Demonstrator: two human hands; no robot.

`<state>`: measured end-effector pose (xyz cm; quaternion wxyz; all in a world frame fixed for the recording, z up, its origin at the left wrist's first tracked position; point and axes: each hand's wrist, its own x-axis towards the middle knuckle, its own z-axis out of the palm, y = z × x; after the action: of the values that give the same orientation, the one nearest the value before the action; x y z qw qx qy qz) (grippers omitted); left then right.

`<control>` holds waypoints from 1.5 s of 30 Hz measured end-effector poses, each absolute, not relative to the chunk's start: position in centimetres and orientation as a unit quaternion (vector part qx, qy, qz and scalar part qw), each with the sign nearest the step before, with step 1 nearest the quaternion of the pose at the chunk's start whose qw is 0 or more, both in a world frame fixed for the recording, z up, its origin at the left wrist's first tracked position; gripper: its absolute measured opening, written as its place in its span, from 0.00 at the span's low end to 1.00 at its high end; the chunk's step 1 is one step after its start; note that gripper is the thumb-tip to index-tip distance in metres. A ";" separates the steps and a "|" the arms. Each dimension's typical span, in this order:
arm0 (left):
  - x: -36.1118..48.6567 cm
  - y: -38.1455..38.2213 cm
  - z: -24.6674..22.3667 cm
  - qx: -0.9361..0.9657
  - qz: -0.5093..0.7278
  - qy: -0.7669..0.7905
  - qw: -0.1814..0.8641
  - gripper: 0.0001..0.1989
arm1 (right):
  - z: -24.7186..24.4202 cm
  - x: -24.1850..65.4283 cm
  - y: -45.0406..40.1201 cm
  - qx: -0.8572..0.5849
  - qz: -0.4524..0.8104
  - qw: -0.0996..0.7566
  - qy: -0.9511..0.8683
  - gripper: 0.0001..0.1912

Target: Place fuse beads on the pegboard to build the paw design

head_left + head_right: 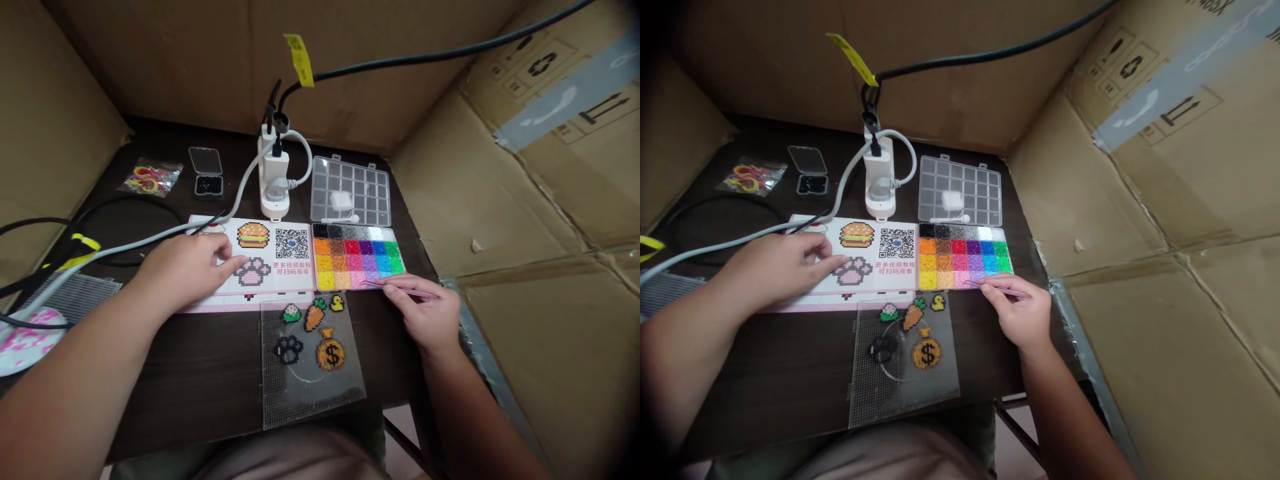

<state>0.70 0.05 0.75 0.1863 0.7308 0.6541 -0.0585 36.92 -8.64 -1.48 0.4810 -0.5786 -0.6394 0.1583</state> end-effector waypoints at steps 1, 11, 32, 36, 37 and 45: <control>0.7 0.1 0.8 0.731 -0.060 0.654 0.186 0.21 | -1.5 36.9 -8.6 -0.578 0.158 0.482 -0.639 0.03; 0.8 0.1 0.8 0.713 -0.061 0.672 0.190 0.22 | -1.6 36.6 -8.7 -0.593 0.166 0.489 -0.618 0.03; 0.8 0.2 0.5 0.710 -0.070 0.674 0.190 0.25 | -1.9 36.7 -8.7 -0.612 0.184 0.489 -0.594 0.02; 0.8 0.2 0.4 0.709 -0.065 0.676 0.191 0.26 | -1.9 36.9 -8.7 -0.611 0.187 0.497 -0.588 0.03; 0.8 0.2 0.4 0.709 -0.063 0.676 0.192 0.26 | -2.0 36.9 -8.7 -0.610 0.186 0.498 -0.587 0.03; 0.8 0.2 0.4 0.713 -0.064 0.673 0.186 0.25 | -1.7 37.1 -8.7 -0.601 0.164 0.497 -0.604 0.03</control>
<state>0.82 0.18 0.38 0.1863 0.7133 0.6726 -0.0641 37.10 -8.74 -1.74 0.4975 -0.6006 -0.6041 0.1640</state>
